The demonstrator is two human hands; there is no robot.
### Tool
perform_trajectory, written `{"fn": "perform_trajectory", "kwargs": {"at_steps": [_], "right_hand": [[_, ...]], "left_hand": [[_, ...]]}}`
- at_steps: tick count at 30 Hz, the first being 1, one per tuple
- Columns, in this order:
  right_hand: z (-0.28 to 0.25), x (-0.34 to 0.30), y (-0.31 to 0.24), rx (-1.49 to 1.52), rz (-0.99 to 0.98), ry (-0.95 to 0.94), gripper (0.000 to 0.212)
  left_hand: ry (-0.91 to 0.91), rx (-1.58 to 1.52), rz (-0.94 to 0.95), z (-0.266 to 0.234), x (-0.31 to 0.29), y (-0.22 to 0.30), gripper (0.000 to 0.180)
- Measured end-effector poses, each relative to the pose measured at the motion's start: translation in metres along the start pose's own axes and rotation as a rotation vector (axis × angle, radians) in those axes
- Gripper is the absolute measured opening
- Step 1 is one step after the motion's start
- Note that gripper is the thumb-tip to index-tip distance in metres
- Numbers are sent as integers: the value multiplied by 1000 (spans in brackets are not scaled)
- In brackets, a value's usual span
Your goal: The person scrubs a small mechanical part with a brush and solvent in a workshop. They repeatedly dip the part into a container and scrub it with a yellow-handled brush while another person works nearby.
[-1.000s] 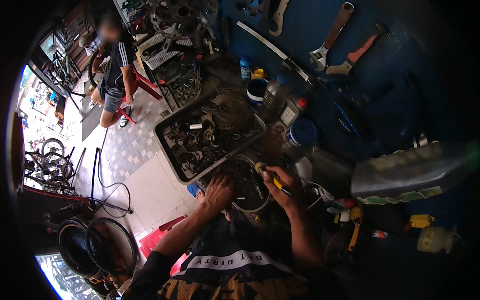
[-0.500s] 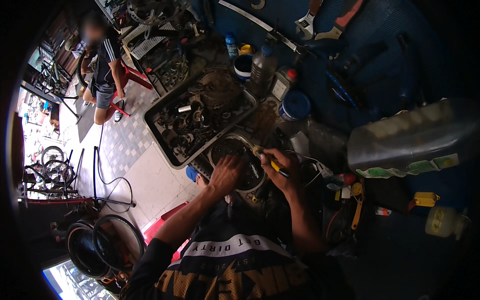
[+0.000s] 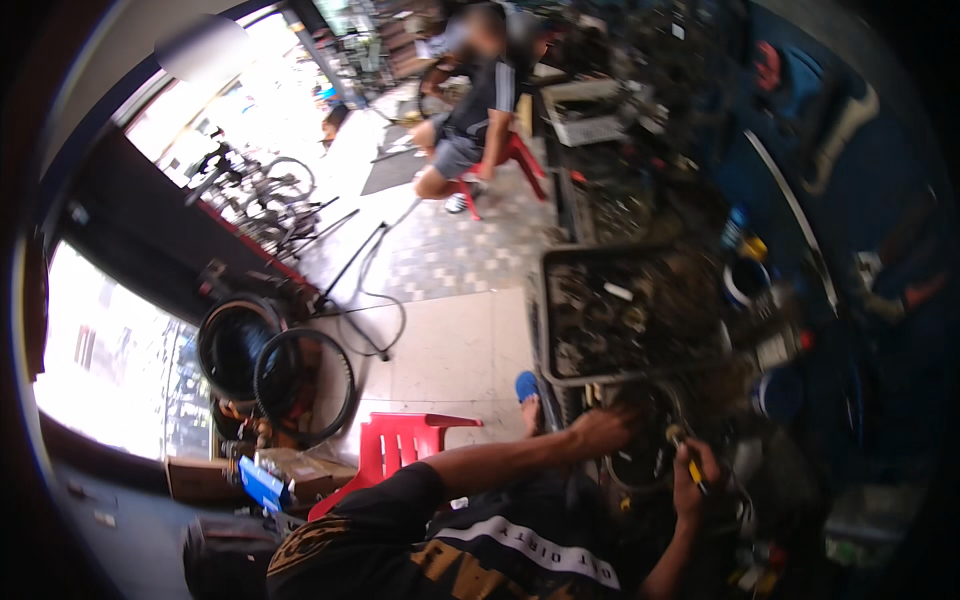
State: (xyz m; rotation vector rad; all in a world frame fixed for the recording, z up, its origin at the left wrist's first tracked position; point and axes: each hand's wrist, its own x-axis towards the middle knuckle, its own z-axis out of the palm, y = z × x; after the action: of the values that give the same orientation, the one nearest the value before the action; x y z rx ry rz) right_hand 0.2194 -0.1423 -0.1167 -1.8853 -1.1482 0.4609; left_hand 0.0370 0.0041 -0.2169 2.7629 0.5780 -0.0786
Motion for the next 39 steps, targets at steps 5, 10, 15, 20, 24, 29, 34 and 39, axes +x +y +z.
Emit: {"fn": "perform_trajectory", "kwargs": {"at_steps": [5, 10, 15, 20, 24, 29, 34, 39], "right_hand": [[6, 4, -12, -4, -3, -78, 29], [3, 5, -22, -103, 4, -120, 32], [8, 3, -12, -115, -35, -144, 32], [11, -2, 3, -96, -27, -159, 31], [9, -2, 4, -84, 9, -170, 31], [8, -1, -4, -125, -15, -150, 32], [9, 3, -7, -150, -15, -187, 32], [12, 8, -4, -145, -57, -196, 32]], "left_hand": [[123, -17, 37, -7, 4, 4, 38], [120, -50, 62, -11, 10, -3, 38], [305, -13, 36, -9, 13, -3, 44], [153, -76, 0, -15, 18, 0, 42], [198, 2, 11, -16, 17, 1, 46], [214, 55, 48, -11, 18, 1, 45], [168, -2, 23, -16, 18, 2, 36], [247, -110, -37, -27, 15, 1, 38]]}}
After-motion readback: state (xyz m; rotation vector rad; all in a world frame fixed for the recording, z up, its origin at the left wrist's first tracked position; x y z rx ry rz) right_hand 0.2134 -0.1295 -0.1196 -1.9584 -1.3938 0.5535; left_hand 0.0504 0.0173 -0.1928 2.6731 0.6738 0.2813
